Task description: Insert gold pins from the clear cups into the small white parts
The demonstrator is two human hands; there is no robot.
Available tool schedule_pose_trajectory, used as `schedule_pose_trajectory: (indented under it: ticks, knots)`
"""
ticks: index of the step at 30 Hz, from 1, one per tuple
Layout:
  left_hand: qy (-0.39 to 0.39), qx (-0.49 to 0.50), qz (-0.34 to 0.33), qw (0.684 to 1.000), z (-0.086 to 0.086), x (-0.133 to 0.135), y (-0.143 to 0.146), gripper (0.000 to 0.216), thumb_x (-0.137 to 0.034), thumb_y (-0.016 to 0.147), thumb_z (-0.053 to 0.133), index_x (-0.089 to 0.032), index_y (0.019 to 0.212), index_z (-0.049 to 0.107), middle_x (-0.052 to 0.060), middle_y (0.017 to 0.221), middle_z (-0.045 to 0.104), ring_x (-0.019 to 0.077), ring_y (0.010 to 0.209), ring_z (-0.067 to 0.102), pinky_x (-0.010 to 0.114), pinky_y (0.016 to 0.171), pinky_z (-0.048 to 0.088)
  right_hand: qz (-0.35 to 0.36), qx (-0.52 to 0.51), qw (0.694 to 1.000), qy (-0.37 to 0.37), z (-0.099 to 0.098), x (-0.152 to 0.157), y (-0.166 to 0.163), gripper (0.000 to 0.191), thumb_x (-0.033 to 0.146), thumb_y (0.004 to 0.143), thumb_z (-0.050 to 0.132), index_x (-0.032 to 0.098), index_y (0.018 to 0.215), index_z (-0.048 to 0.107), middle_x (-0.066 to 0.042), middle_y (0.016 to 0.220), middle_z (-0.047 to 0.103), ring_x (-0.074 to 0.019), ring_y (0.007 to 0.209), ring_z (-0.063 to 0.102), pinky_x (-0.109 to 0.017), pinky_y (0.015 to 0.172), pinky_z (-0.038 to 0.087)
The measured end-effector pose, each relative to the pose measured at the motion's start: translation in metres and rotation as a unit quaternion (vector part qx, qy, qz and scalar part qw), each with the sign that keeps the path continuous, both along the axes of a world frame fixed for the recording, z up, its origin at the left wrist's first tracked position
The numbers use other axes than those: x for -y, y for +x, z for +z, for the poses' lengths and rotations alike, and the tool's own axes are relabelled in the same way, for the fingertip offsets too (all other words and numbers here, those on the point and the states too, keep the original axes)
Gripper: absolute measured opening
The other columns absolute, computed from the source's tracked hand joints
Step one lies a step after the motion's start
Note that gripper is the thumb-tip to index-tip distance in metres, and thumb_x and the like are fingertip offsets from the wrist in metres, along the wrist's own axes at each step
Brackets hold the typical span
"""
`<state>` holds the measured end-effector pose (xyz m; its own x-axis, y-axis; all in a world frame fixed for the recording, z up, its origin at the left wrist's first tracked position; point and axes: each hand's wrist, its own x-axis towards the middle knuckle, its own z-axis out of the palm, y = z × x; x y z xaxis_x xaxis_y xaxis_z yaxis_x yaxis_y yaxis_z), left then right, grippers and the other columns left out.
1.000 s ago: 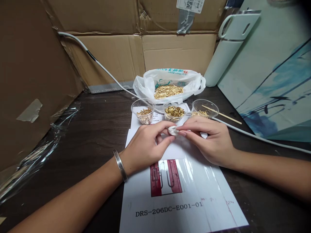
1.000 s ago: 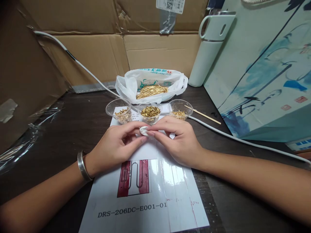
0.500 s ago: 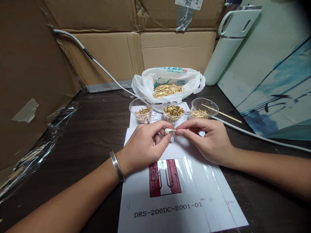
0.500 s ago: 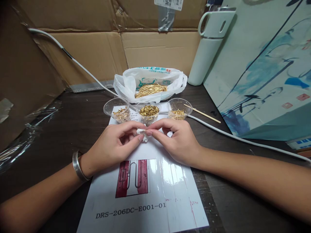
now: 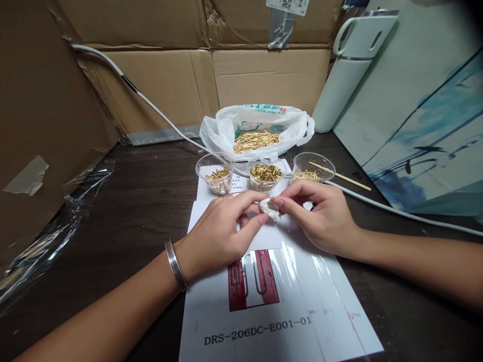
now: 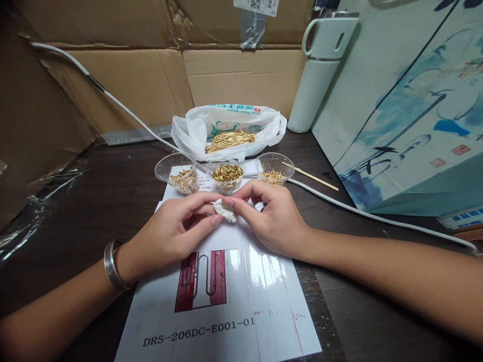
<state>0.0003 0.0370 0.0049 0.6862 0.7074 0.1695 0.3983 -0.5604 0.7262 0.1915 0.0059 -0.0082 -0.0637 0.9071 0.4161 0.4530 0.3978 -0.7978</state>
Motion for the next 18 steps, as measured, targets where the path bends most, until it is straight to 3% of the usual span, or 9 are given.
schedule_pose_trajectory:
  ticks: [3, 9, 18]
  knots:
    - [0.003, -0.002, 0.004, 1.000, -0.0010, 0.0000, 0.0001, 0.022, -0.031, 0.091, 0.047, -0.022, 0.109, 0.057, -0.005, 0.068, 0.062, 0.0079, 0.058, 0.050, 0.023, 0.062, 0.040, -0.005, -0.013, 1.000, 0.009, 0.0002, 0.0000, -0.0006, 0.010, 0.025, 0.080, 0.066, 0.018, 0.073, 0.063, 0.004, 0.067, 0.064, -0.0057, 0.059, 0.056, -0.018, 0.054, 0.043]
    - [0.029, 0.029, -0.009, 0.999, 0.0003, -0.0012, 0.0017, 0.021, -0.029, 0.092, 0.047, -0.021, 0.102, 0.064, 0.000, 0.092, 0.067, 0.0105, 0.080, 0.058, 0.023, 0.074, 0.043, 0.018, 0.013, 1.000, 0.008, 0.0020, -0.0011, -0.0001, 0.010, 0.026, 0.080, 0.065, 0.018, 0.073, 0.065, 0.003, 0.066, 0.065, -0.0070, 0.057, 0.055, -0.020, 0.052, 0.041]
    - [0.020, 0.017, 0.035, 0.999, -0.0008, 0.0004, 0.0011, 0.025, -0.034, 0.087, 0.054, -0.019, 0.105, 0.062, 0.000, 0.078, 0.066, 0.0081, 0.057, 0.052, 0.022, 0.059, 0.042, -0.017, 0.038, 0.999, 0.015, 0.0005, 0.0008, -0.0006, 0.011, 0.028, 0.079, 0.066, 0.019, 0.073, 0.066, 0.002, 0.066, 0.065, -0.0083, 0.056, 0.053, -0.021, 0.051, 0.041]
